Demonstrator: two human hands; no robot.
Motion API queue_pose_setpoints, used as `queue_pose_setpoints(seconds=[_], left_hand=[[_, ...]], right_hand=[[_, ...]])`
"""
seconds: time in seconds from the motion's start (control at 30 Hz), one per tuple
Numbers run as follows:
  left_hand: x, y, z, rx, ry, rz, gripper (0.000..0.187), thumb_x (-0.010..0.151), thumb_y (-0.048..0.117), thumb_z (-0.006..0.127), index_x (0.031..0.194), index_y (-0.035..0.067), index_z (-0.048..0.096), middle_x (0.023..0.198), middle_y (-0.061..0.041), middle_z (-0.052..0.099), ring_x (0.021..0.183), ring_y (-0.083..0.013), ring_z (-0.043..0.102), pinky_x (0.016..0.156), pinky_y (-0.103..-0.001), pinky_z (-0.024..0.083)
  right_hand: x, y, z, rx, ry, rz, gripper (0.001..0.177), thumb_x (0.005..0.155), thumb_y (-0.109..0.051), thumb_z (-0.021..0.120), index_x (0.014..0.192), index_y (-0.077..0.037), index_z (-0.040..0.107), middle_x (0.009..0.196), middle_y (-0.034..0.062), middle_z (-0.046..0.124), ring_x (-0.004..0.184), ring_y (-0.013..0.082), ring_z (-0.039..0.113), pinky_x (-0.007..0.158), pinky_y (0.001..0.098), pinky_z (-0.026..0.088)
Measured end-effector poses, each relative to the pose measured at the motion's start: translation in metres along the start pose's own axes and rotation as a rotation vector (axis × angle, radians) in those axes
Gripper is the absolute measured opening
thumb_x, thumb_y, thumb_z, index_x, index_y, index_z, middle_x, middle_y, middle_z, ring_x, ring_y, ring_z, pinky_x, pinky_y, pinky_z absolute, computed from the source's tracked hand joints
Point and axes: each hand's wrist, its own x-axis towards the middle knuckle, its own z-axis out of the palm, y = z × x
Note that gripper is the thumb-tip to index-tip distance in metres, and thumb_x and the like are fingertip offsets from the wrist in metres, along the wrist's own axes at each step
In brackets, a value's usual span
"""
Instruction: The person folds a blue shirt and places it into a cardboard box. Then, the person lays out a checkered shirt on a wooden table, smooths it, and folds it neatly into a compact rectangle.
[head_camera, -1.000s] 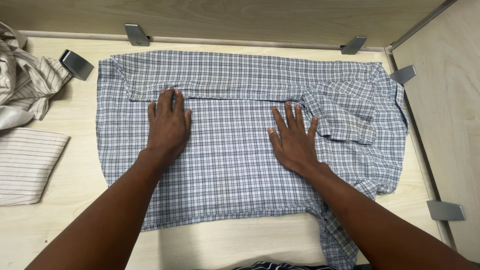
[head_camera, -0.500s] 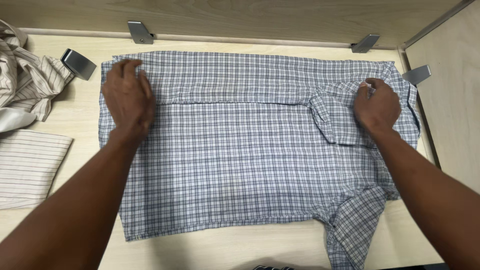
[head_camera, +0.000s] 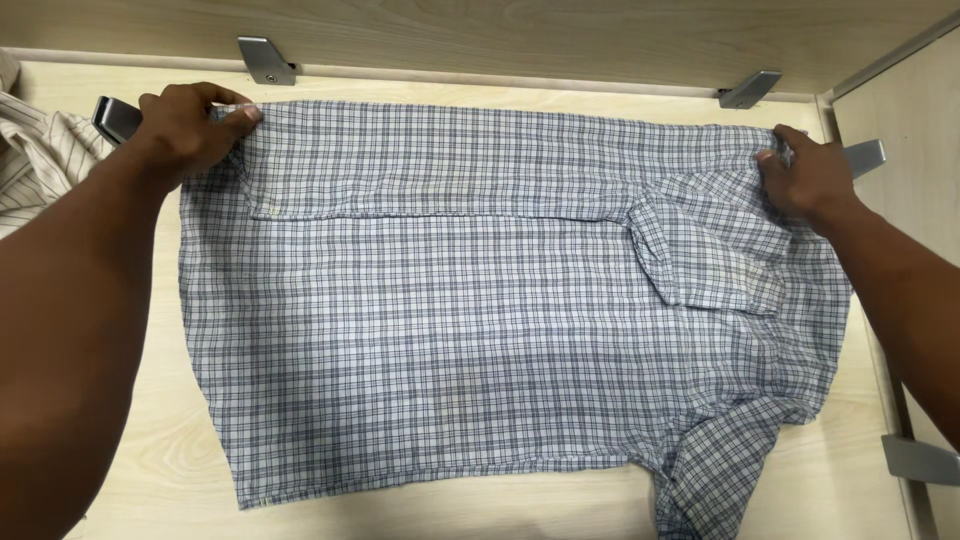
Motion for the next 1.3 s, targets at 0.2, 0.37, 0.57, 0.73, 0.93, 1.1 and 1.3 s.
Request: queue_pose_setpoints(seconds=[0.2,0.37,0.57,0.73,0.93,1.1,1.3], left_hand=[[0.007,0.003,-0.012,-0.157,-0.142,-0.039,0.038,0.092,0.027,0.078,0.117,0.007,0.059,0.116,-0.021,0.070,0.109,-0.0334,0.066,0.090,-0.050,0.054],[0.006,0.004,-0.029,-0.181,-0.136,0.062,0.025,0.093,0.012,0.080,0.097,0.008,0.055,0.096,-0.023,0.065,0.076,-0.0263,0.062,0.061,-0.043,0.049],[-0.011,0.010,-0.021,-0.230,0.142,-0.025,0.030,0.088,0.010,0.085,0.101,0.009,0.058,0.089,-0.011,0.067,0.070,-0.0208,0.063,0.051,-0.036,0.051],[-0.014,0.033,-0.001,-0.019,0.308,-0.042,0.052,0.076,-0.003,0.083,0.121,0.005,0.058,0.114,-0.018,0.065,0.096,-0.0299,0.068,0.084,-0.041,0.059],[-0.097,0.086,0.045,0.008,0.491,0.251,0.060,0.082,-0.004,0.077,0.137,-0.005,0.054,0.140,-0.031,0.046,0.132,-0.0422,0.046,0.111,-0.049,0.043],[-0.205,0.126,0.089,0.009,0.427,0.417,0.046,0.081,0.001,0.077,0.125,0.002,0.064,0.134,-0.022,0.057,0.129,-0.0369,0.054,0.109,-0.051,0.046],[-0.291,0.140,0.111,-0.073,0.172,0.372,0.032,0.084,0.006,0.073,0.115,0.006,0.068,0.123,-0.015,0.062,0.109,-0.0285,0.059,0.095,-0.043,0.053]], right_hand=[[-0.004,-0.032,-0.021,0.233,-0.104,0.277,0.053,0.101,-0.034,0.069,0.144,-0.005,0.057,0.108,0.0280,0.072,0.098,0.0390,0.072,0.087,0.0446,0.055],[0.006,-0.055,-0.034,0.406,-0.055,0.479,0.026,0.101,-0.022,0.071,0.120,-0.004,0.070,0.106,0.0202,0.073,0.081,0.0254,0.073,0.067,0.0334,0.060],[0.022,-0.050,-0.029,0.355,0.119,0.377,0.017,0.101,-0.018,0.073,0.111,-0.004,0.073,0.106,0.0182,0.076,0.086,0.0214,0.074,0.073,0.0335,0.060],[0.012,-0.061,-0.037,0.163,-0.014,0.268,0.049,0.099,-0.016,0.065,0.146,-0.006,0.056,0.119,0.0247,0.073,0.109,0.0350,0.069,0.097,0.0433,0.052],[-0.050,-0.105,-0.046,0.266,-0.048,0.128,0.089,0.100,-0.035,0.068,0.161,0.005,0.018,0.160,0.0361,0.033,0.144,0.0495,0.038,0.119,0.0515,0.033],[-0.148,-0.140,-0.042,0.166,-0.056,0.163,0.085,0.094,-0.042,0.061,0.159,-0.002,0.024,0.163,0.0321,0.022,0.153,0.0536,0.003,0.114,0.0796,0.004],[-0.269,-0.160,-0.033,0.231,-0.024,0.223,0.084,0.088,-0.042,0.065,0.155,-0.002,0.033,0.160,0.0383,0.020,0.151,0.0576,0.003,0.112,0.0784,0.010]])
